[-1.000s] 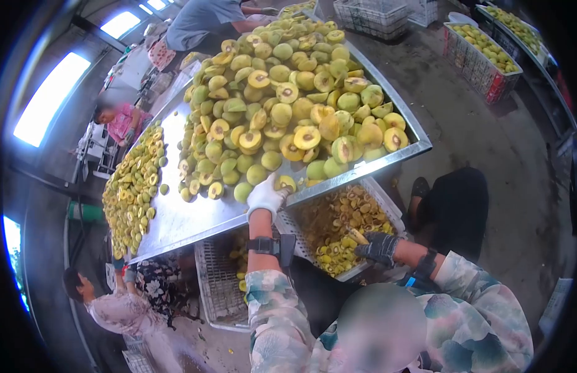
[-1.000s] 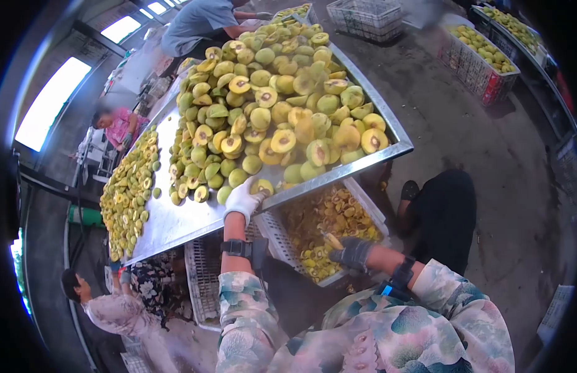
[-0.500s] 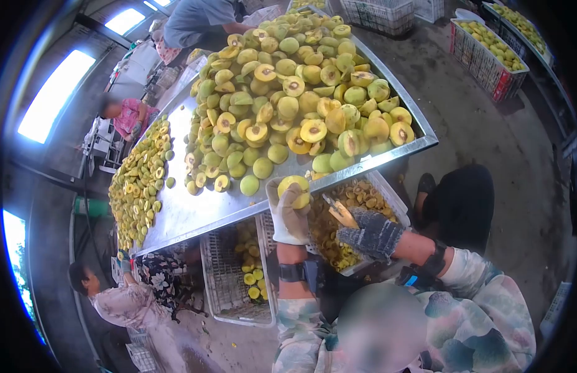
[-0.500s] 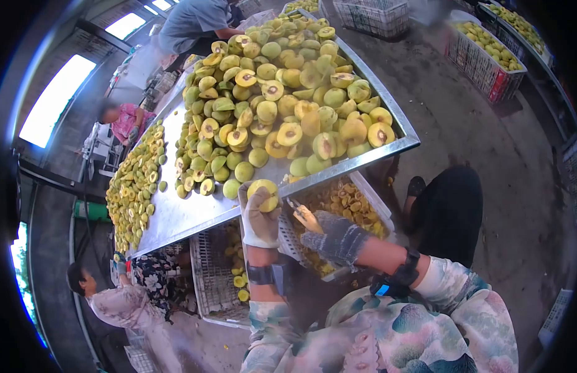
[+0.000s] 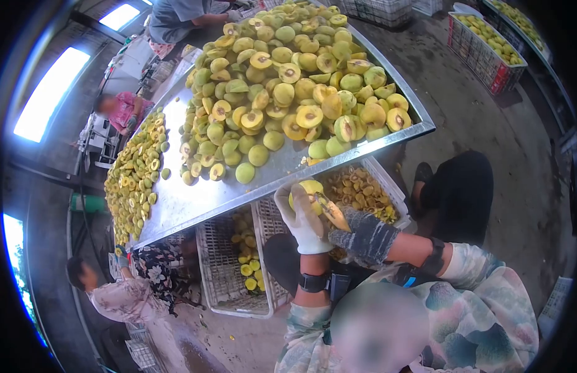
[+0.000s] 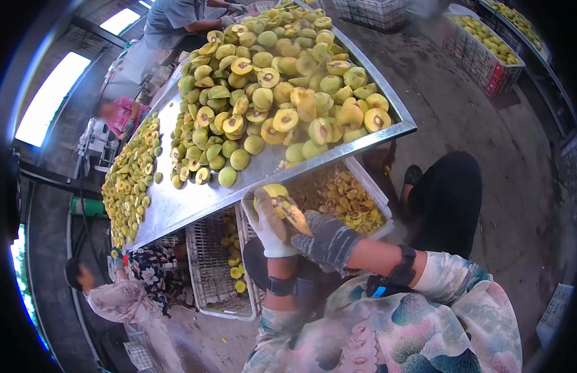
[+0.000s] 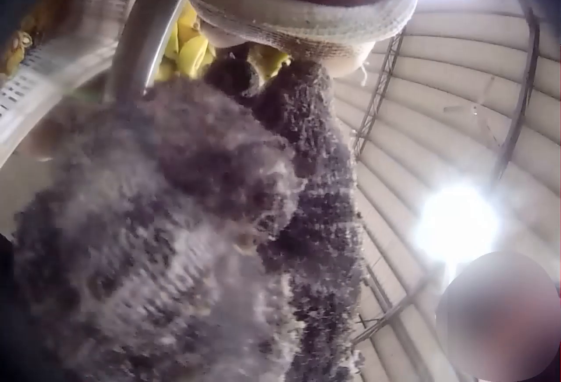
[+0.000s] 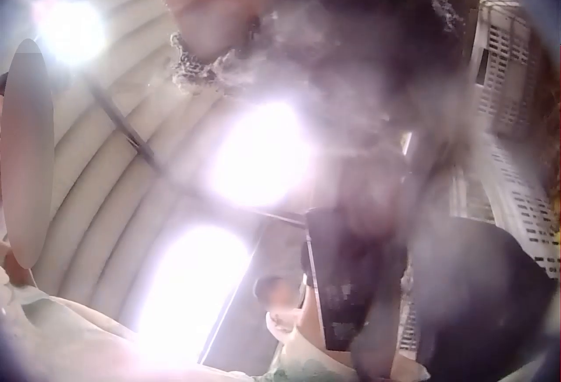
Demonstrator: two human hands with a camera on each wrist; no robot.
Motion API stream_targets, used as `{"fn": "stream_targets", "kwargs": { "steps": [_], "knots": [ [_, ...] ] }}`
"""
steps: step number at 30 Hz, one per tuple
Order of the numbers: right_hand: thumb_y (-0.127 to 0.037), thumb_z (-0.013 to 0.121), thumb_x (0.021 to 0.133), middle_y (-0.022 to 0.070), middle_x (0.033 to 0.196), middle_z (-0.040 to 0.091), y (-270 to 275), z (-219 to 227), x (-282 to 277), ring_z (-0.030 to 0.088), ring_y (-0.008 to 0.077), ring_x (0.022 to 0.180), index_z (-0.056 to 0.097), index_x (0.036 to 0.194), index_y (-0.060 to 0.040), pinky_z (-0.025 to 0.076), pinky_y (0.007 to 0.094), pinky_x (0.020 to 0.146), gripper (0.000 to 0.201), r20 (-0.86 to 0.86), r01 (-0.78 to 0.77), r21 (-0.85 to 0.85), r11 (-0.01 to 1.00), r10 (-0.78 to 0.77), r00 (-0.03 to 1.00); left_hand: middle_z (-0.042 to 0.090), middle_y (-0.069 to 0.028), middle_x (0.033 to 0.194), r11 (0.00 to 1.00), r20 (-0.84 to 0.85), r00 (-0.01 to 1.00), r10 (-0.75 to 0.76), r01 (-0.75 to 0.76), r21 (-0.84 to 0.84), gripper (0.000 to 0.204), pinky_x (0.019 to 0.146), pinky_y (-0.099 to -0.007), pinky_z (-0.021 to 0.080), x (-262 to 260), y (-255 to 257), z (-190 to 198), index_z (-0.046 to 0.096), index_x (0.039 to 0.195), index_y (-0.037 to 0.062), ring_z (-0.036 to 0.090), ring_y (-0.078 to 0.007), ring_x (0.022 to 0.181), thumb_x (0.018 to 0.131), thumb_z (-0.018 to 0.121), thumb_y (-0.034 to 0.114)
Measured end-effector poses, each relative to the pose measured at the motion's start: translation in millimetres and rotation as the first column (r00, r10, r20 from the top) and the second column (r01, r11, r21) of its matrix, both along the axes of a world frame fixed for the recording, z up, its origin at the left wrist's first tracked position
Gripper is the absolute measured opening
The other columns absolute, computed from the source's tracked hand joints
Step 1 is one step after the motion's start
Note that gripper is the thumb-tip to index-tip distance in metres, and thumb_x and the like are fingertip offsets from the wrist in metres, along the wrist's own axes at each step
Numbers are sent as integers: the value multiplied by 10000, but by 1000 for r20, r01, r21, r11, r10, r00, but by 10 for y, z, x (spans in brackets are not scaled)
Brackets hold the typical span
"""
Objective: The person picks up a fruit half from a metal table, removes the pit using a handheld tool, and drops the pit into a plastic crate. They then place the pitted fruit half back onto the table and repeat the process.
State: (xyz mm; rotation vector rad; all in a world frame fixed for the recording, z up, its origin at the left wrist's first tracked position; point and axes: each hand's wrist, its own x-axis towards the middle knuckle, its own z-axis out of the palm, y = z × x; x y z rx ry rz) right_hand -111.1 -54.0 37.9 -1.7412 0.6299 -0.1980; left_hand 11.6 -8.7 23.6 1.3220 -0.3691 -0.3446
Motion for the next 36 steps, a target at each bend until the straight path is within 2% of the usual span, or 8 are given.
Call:
{"fn": "stream_targets", "kwargs": {
  "steps": [13, 18, 21, 23, 27, 30, 32, 36],
  "knots": [
    [-231, 555, 857, 129, 843, 614, 24, 87, -81, 601, 198, 648, 484, 1167, -25, 488, 315, 584, 378, 208, -212, 466, 859, 127, 970, 519, -132, 1071, 996, 564, 821, 86, -67, -55, 353, 821, -304, 435, -184, 154, 11, 430, 1135, -9, 518, -190, 935, 938, 449, 283],
    [-188, 546, 861, 122, 878, 614, -52, -30, -105, 585, 165, 694, 469, 1197, -40, 482, 303, 600, 375, 50, -314, 299, 901, 314, 948, 526, -136, 1076, 1000, 402, 915, 7, -1, -16, 436, 840, -321, 425, -263, 233, 88, 428, 1128, -3, 519, -194, 936, 943, 411, 391],
    [-198, 554, 872, 81, 763, 595, -92, -79, -140, 546, 145, 548, 474, 1169, -52, 452, 286, 486, 341, 363, -365, 101, 925, 307, 879, 541, -150, 1094, 978, 166, 969, -185, 197, -62, 509, 840, -321, 428, -242, 251, 242, 421, 1138, 2, 523, -194, 957, 944, 353, 469],
    [-231, 566, 882, 33, 681, 556, -154, 151, -165, 492, 101, 470, 496, 1118, -66, 393, 246, 410, 295, 145, -311, 673, 671, 293, 945, 585, -170, 1080, 889, -131, 890, -436, 403, -218, 523, 813, -309, 445, -161, 296, 450, 458, 1123, 2, 540, -187, 953, 954, 293, 469],
    [-254, 579, 882, 2, 661, 525, -110, 235, -170, 479, 79, 477, 511, 1085, -85, 370, 218, 407, 272, 156, -307, 610, 731, 270, 950, 637, -147, 958, 927, 0, 934, -358, 356, 118, 410, 768, -275, 452, -35, 243, 551, 539, 1046, -14, 571, -164, 843, 947, 400, 359],
    [-247, 592, 878, 9, 681, 546, -130, 230, -273, 513, 85, 515, 529, 1072, -73, 383, 219, 418, 268, 218, -292, 842, 454, 208, 953, 640, -162, 935, 976, 45, 979, -197, 192, 101, 384, 698, -270, 473, -157, 201, 464, 535, 1047, -19, 582, -161, 762, 933, 463, 340],
    [-228, 584, 887, 13, 713, 572, -109, 82, -323, 549, 99, 551, 553, 1071, -55, 402, 213, 434, 255, 253, -250, 967, -41, 64, 965, 631, -177, 945, 942, -63, 940, -337, 335, -30, 400, 660, -274, 482, -155, 250, 478, 518, 1057, -18, 583, -170, 732, 931, 465, 358],
    [-206, 561, 902, 21, 754, 600, -157, 105, -387, 578, 105, 611, 571, 1077, -40, 436, 213, 481, 242, 232, -234, 972, -4, 126, 964, 609, -211, 962, 899, -110, 898, -426, 407, -164, 446, 562, -288, 496, -189, 225, 403, 476, 1076, -13, 579, -192, 646, 925, 463, 406]
  ]
}}
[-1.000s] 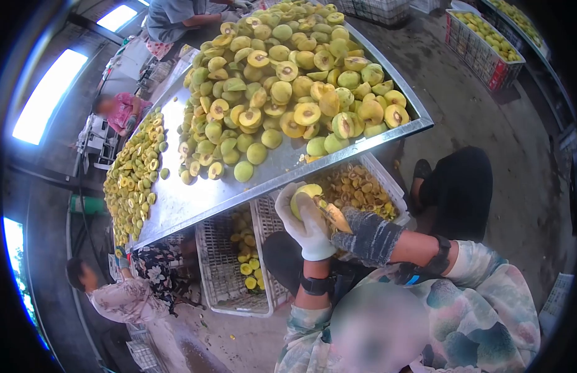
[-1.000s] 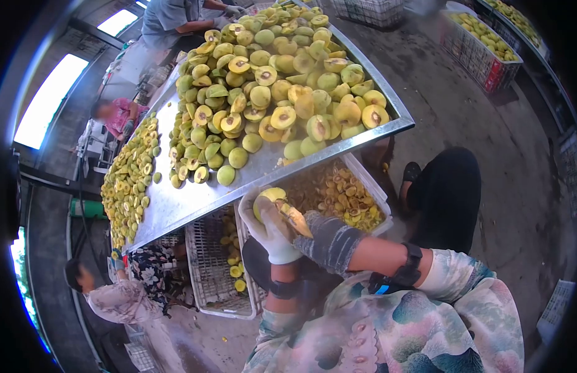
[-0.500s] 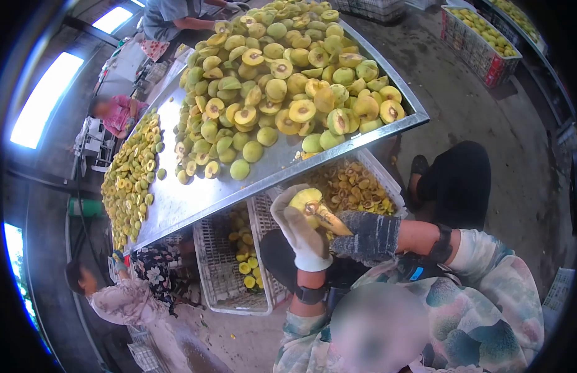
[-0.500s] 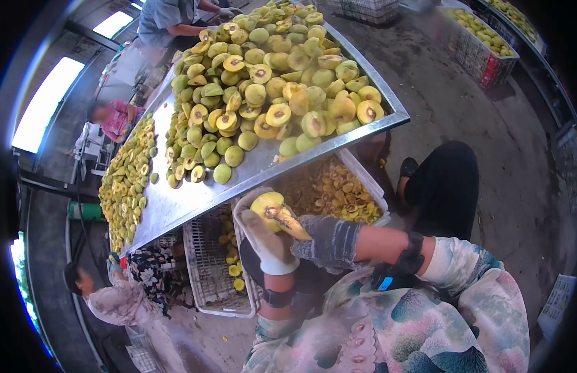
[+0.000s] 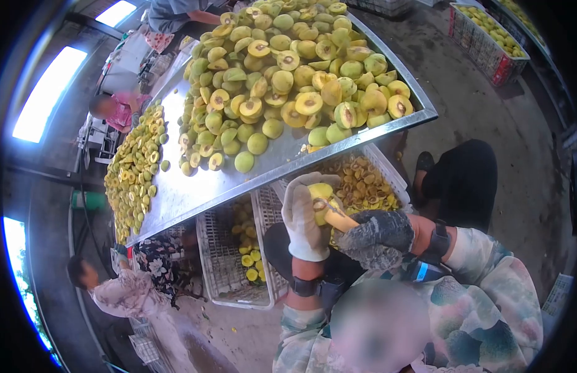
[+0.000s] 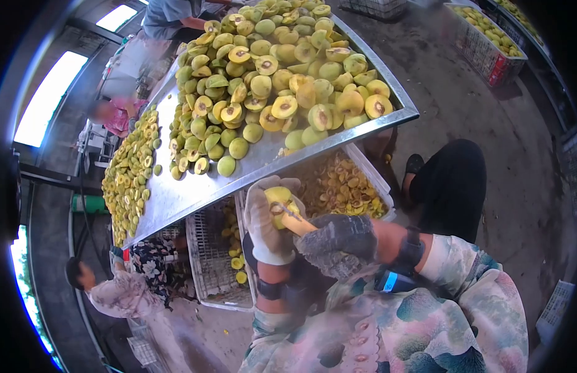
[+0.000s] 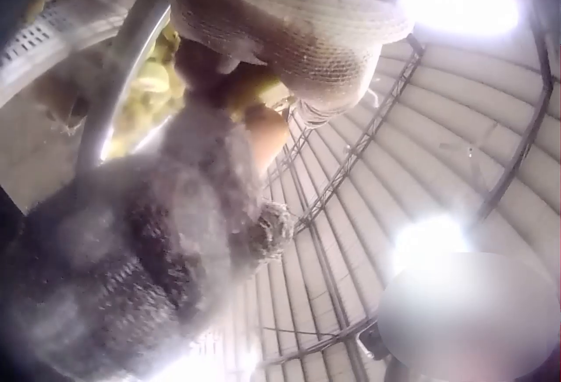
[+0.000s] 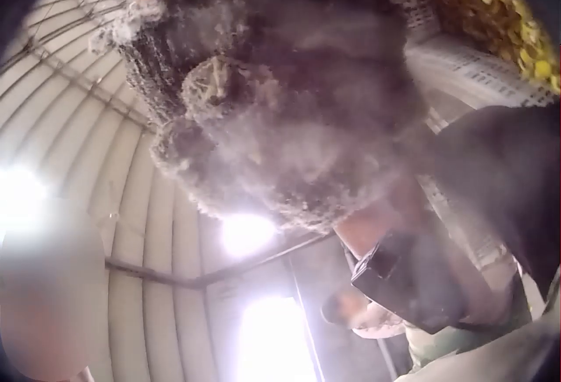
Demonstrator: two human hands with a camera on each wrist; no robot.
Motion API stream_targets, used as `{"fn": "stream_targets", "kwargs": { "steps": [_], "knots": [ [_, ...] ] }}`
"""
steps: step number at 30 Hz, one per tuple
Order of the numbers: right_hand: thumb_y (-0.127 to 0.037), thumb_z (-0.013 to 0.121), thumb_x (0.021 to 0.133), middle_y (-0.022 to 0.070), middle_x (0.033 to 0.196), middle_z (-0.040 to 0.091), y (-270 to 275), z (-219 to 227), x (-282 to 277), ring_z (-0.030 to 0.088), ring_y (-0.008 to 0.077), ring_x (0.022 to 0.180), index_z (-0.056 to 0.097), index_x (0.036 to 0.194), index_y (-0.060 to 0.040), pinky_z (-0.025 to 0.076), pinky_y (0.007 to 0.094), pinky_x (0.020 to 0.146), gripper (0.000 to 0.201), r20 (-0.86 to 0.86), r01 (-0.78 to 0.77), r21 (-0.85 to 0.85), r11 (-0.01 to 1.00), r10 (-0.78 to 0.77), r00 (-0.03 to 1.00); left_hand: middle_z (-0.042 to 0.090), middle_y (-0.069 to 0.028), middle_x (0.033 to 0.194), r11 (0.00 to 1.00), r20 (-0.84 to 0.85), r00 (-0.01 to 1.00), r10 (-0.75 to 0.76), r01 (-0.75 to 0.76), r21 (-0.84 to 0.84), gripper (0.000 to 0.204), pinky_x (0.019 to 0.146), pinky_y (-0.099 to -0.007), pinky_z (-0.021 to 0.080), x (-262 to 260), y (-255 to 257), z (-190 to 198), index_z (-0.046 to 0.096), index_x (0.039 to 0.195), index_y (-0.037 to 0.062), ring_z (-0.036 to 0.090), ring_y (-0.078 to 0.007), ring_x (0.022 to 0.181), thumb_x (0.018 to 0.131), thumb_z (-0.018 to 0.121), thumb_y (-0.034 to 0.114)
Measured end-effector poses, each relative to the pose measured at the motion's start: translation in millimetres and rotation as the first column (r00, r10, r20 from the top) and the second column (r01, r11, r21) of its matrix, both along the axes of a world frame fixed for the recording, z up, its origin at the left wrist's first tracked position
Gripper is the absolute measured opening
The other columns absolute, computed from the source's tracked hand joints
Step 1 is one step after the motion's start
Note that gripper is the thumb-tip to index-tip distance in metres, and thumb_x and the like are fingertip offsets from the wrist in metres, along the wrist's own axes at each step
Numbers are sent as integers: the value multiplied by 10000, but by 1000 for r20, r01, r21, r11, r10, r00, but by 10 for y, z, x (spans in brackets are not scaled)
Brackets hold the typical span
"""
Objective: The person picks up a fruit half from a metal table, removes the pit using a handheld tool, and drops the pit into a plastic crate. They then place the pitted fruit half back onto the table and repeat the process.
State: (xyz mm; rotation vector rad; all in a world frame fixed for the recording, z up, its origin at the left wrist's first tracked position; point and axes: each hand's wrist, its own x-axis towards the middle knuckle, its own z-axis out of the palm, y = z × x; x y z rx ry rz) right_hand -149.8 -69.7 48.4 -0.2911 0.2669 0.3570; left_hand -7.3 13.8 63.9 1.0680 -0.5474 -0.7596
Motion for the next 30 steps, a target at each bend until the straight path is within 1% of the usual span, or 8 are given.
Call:
{"fn": "stream_targets", "kwargs": {
  "steps": [6, 7, 8, 9, 14, 17, 19, 30],
  "knots": [
    [-208, 624, 850, 56, 816, 627, 90, -349, 146, 613, 185, 654, 574, 1063, -64, 490, 279, 557, 262, 61, 65, 4, 998, -65, 996, 610, -178, 913, 1000, -138, 990, 21, -24, -19, 431, 492, -280, 476, 37, -90, -182, 498, 1053, 18, 569, -200, 590, 922, 454, 427],
    [-214, 606, 850, 90, 853, 623, 69, -363, 252, 612, 230, 706, 568, 1066, -56, 491, 315, 607, 271, 232, 194, -729, 656, -30, 972, 608, -171, 903, 981, -99, 981, 167, -155, 118, 443, 461, -270, 461, 63, -127, -232, 503, 1045, 34, 565, -207, 567, 915, 455, 454],
    [-220, 588, 850, 124, 889, 619, 47, -321, 354, 612, 275, 758, 562, 1070, -47, 491, 351, 658, 281, 320, 334, -934, -124, 124, 939, 612, -130, 852, 948, -40, 960, 277, -266, 176, 467, 444, -254, 448, 190, -134, -348, 505, 1031, 40, 565, -198, 552, 905, 454, 487],
    [-230, 547, 847, 194, 984, 589, 7, -216, 406, 579, 348, 890, 537, 1104, -28, 464, 390, 767, 327, 48, 101, -967, -234, 222, 974, 611, -116, 838, 938, -247, 908, 339, -305, 166, 462, 440, -243, 445, 328, -59, -424, 510, 1020, 41, 568, -190, 548, 903, 460, 485],
    [-265, 585, 795, 210, 850, 609, -95, -1525, 88, 604, 368, 787, 550, 1093, -30, 473, 433, 690, 381, -297, -235, -924, -302, 180, 938, 615, -93, 838, 717, 219, 751, 624, -660, 221, 383, 552, -258, 499, 937, 534, -270, 507, 1071, 62, 616, -190, 663, 888, 545, 396],
    [-269, 582, 790, 189, 858, 626, -263, -1493, 103, 619, 324, 793, 591, 1034, -47, 480, 407, 679, 330, -324, -214, -914, -346, 302, 897, 407, -229, 1314, 32, 956, 164, -244, -984, 176, 660, 900, -427, 444, 1323, 834, -214, 374, 1335, 161, 502, -388, 1084, 784, 669, 371],
    [-291, 572, 797, 149, 862, 647, -335, -1294, 210, 629, 280, 795, 625, 968, -70, 479, 373, 672, 285, -455, -483, -875, -38, 409, 791, 316, -213, 1379, 62, 936, 192, -294, -974, 219, 728, 925, -450, 412, 1545, 769, -117, 341, 1363, 174, 446, -394, 1140, 757, 677, 395],
    [-362, 578, 819, 170, 865, 647, -314, -1326, -13, 610, 291, 760, 607, 1026, -38, 459, 384, 690, 385, -220, -223, -974, 48, 63, 974, 492, -231, 1202, 282, 707, 436, -558, -701, 655, 560, 898, -416, 431, 2435, -399, -591, 469, 1184, 86, 517, -368, 1040, 697, 698, 239]
  ]
}}
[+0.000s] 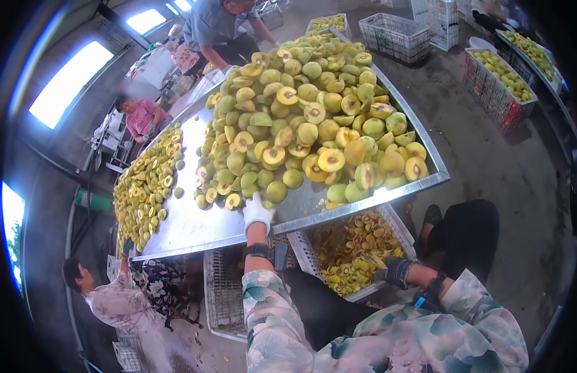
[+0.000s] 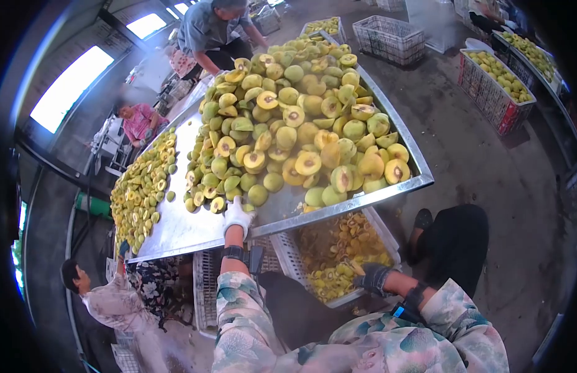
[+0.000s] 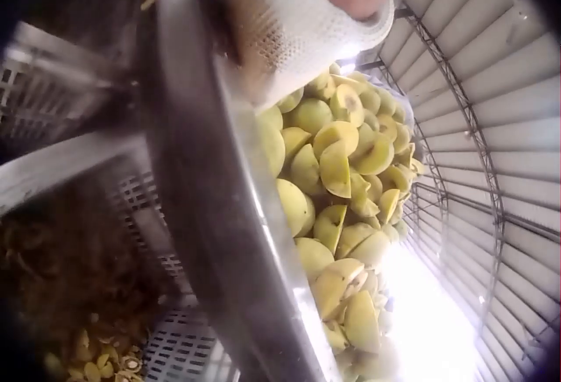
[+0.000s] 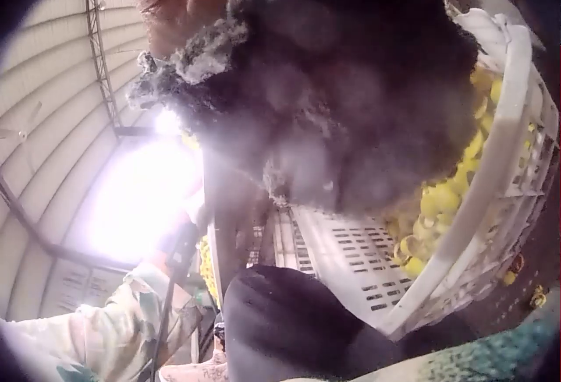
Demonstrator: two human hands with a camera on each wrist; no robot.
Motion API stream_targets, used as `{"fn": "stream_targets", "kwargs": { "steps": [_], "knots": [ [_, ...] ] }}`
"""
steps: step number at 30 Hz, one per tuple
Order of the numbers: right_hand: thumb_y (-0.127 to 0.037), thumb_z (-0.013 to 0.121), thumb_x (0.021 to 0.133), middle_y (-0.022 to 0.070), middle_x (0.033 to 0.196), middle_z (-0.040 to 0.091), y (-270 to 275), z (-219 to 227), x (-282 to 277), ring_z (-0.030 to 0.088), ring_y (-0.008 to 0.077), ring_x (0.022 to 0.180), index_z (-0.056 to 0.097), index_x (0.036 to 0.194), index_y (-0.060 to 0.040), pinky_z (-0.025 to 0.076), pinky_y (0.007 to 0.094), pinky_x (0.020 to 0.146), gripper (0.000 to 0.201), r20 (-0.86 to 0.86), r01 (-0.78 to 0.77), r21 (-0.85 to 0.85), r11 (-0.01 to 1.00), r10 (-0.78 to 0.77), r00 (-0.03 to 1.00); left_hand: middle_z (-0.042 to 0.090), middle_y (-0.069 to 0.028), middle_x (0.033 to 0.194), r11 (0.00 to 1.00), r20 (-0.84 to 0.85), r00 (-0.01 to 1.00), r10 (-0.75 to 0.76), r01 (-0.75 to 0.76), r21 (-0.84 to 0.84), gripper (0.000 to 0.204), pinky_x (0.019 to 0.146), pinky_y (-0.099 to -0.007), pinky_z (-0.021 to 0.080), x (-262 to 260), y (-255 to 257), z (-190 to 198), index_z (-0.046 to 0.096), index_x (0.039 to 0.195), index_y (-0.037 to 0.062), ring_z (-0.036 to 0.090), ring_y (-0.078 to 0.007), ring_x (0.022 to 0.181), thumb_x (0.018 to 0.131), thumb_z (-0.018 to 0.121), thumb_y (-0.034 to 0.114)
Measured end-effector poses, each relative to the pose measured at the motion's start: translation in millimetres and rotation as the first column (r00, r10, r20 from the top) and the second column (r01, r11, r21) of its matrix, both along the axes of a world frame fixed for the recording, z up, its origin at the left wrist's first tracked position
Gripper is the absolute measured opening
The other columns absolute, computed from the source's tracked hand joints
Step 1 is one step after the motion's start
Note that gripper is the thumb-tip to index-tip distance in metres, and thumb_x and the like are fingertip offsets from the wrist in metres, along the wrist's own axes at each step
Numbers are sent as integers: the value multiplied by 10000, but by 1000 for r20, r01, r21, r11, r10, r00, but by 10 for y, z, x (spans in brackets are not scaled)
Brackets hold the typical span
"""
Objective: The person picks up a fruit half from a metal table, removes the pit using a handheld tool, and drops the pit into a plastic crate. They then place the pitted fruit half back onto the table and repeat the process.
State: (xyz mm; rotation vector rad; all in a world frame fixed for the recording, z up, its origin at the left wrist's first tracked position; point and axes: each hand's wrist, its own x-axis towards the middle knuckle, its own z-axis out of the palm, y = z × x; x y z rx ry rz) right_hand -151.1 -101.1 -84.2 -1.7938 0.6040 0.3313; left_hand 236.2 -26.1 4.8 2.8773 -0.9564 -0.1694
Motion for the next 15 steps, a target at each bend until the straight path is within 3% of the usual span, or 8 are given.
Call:
{"fn": "stream_targets", "kwargs": {
  "steps": [2, 4, 5, 6, 8, 10, 14, 15],
  "knots": [
    [-357, 580, 819, 188, 874, 641, 34, 105, 38, 607, 318, 784, 600, 1032, -35, 458, 390, 701, 386, 42, 27, -35, 999, -25, 999, 531, -199, 1127, 1000, 25, 999, 27, -28, 9, 615, 871, -389, 468, 30, 7, -86, 456, 1177, 80, 550, -359, 1022, 659, 756, 221],
    [-352, 574, 821, 189, 880, 636, 51, 216, 110, 609, 316, 799, 590, 1055, -38, 465, 385, 713, 392, 5, 19, -40, 999, -18, 1000, 588, -119, 866, 836, -204, 978, 35, -140, -531, 544, 666, -349, 520, 46, 120, -183, 468, 1141, 77, 616, -286, 804, 688, 738, 212],
    [-347, 568, 823, 191, 885, 630, 50, 274, 151, 611, 313, 815, 581, 1079, -41, 471, 379, 726, 399, -42, 22, -46, 999, -23, 999, 590, -72, 769, 520, -632, 773, -56, -518, -679, 399, 476, -285, 467, -106, 146, -1, 494, 1083, 87, 594, -208, 643, 763, 666, 252],
    [-347, 568, 823, 191, 885, 630, 46, 334, 196, 611, 313, 815, 581, 1079, -41, 471, 379, 726, 399, -41, 24, -31, 999, -25, 999, 603, -64, 834, 263, -708, 614, -349, -661, -703, 286, 406, -242, 401, -164, 242, -4, 525, 1033, 106, 578, -181, 624, 833, 570, 306],
    [-356, 591, 810, 234, 908, 614, 46, 467, 284, 587, 377, 858, 579, 1052, -17, 451, 404, 744, 416, 52, 65, 22, 998, -66, 996, 611, -72, 863, 158, -691, 391, -608, -793, -588, 309, 420, -245, 415, -736, 286, 360, 534, 1020, 106, 580, -191, 628, 870, 496, 373],
    [-336, 598, 806, 235, 936, 604, 112, 601, 369, 575, 384, 878, 564, 1069, -9, 445, 407, 761, 422, 171, 95, -70, 993, -82, 982, 610, -81, 881, 73, -610, 616, -498, -671, -738, 358, 415, -238, 403, -1198, 213, 356, 533, 1022, 103, 582, -200, 630, 879, 464, 425],
    [-337, 593, 809, 240, 1015, 583, 233, 904, 463, 559, 379, 950, 538, 1114, -15, 438, 414, 795, 448, 410, 125, -98, 987, -75, 909, 565, -90, 816, 245, -717, 229, -659, -835, -492, 663, 380, -235, 345, -1617, 267, 422, 520, 1045, -12, 506, -172, 574, 849, 417, 612],
    [-340, 596, 807, 245, 1021, 579, 256, 952, 464, 557, 379, 960, 535, 1130, -21, 435, 416, 805, 458, 400, 128, -87, 988, -83, 913, 541, -76, 776, 240, -750, 258, -609, -842, -484, 759, 371, -238, 296, -1705, 237, 399, 518, 1035, -37, 453, -163, 531, 814, 415, 682]
  ]
}}
